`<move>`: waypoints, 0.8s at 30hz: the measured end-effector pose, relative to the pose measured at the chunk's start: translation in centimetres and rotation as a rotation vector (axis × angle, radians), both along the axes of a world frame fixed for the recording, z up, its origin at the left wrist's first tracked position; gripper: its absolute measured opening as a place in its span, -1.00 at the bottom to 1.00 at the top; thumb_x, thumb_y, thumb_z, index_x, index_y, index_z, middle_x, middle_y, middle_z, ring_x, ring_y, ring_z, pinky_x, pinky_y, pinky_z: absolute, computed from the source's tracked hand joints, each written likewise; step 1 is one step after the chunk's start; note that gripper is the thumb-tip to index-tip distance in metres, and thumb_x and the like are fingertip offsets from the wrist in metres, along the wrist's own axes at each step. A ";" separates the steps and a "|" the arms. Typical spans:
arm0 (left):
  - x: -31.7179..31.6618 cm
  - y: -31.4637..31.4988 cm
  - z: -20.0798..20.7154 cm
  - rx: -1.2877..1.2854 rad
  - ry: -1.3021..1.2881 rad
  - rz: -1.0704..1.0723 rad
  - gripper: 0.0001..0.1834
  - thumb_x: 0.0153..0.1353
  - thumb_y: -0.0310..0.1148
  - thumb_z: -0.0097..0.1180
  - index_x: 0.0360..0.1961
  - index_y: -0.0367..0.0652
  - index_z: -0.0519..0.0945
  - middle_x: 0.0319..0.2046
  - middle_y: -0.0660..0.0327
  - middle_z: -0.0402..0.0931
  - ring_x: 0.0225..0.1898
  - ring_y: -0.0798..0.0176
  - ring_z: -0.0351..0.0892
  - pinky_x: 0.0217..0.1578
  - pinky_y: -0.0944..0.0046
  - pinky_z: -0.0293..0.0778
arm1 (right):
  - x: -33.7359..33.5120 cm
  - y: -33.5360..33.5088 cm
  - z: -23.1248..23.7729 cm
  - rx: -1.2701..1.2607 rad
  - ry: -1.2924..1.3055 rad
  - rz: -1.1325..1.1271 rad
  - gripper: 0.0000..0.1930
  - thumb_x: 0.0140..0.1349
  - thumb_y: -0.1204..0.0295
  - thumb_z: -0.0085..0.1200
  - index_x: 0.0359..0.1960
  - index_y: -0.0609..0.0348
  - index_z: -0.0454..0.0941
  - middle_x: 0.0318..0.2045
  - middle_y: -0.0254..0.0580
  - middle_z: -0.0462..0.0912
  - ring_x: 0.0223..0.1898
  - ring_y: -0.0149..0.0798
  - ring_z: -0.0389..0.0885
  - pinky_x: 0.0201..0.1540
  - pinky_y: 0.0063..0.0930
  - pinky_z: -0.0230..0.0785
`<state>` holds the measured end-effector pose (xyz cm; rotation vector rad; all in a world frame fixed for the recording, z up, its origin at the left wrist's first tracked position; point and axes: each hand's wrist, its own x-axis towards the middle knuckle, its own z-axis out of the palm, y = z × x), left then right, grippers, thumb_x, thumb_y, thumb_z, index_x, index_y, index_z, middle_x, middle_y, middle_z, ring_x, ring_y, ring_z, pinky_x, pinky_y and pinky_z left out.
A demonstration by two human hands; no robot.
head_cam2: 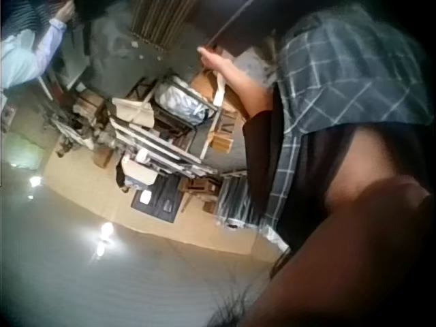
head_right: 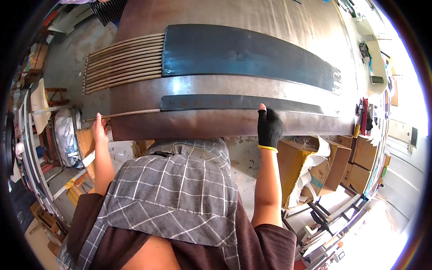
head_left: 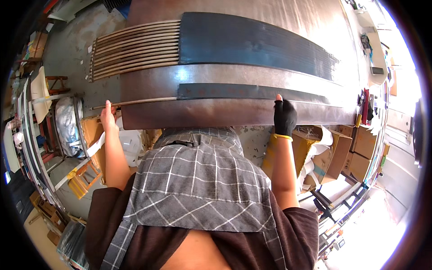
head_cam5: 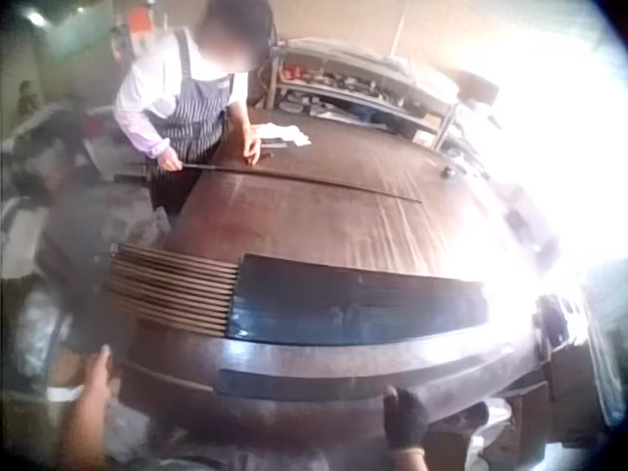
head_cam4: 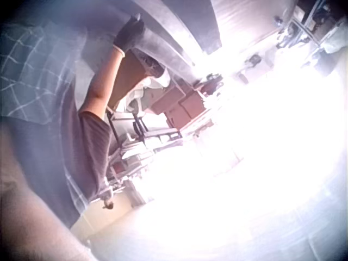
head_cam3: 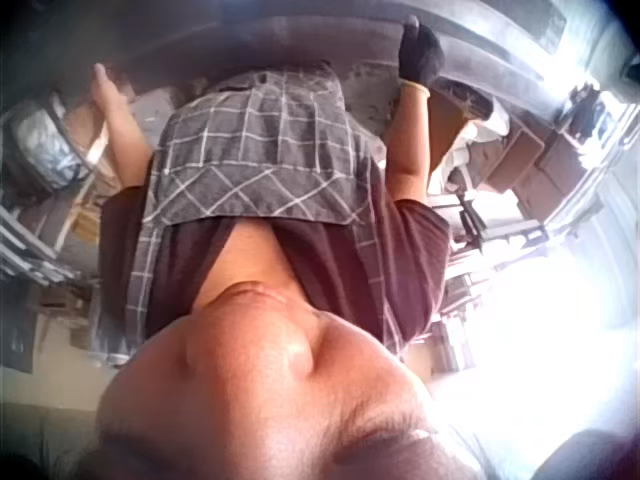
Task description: The person prepares and processes long metal strips at a workbench. The person peels protective backing from several strips, wipes the metal surfaces, applies a long adhesive tape or seal to the strips, and then places a completed strip into a pressing machine.
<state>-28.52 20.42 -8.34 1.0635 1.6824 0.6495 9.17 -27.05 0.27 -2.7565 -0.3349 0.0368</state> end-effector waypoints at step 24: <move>10.9 -7.1 6.8 0.975 0.376 -1.474 -0.82 -0.03 -0.38 0.33 -0.46 -0.16 0.55 -0.43 0.15 0.42 -0.30 -0.01 0.47 -0.31 0.08 0.43 | -16.9 23.9 -6.4 0.435 0.052 0.916 0.00 0.05 -0.21 0.07 0.30 0.45 0.17 0.34 0.43 0.07 0.44 0.33 -0.14 0.42 0.26 -0.36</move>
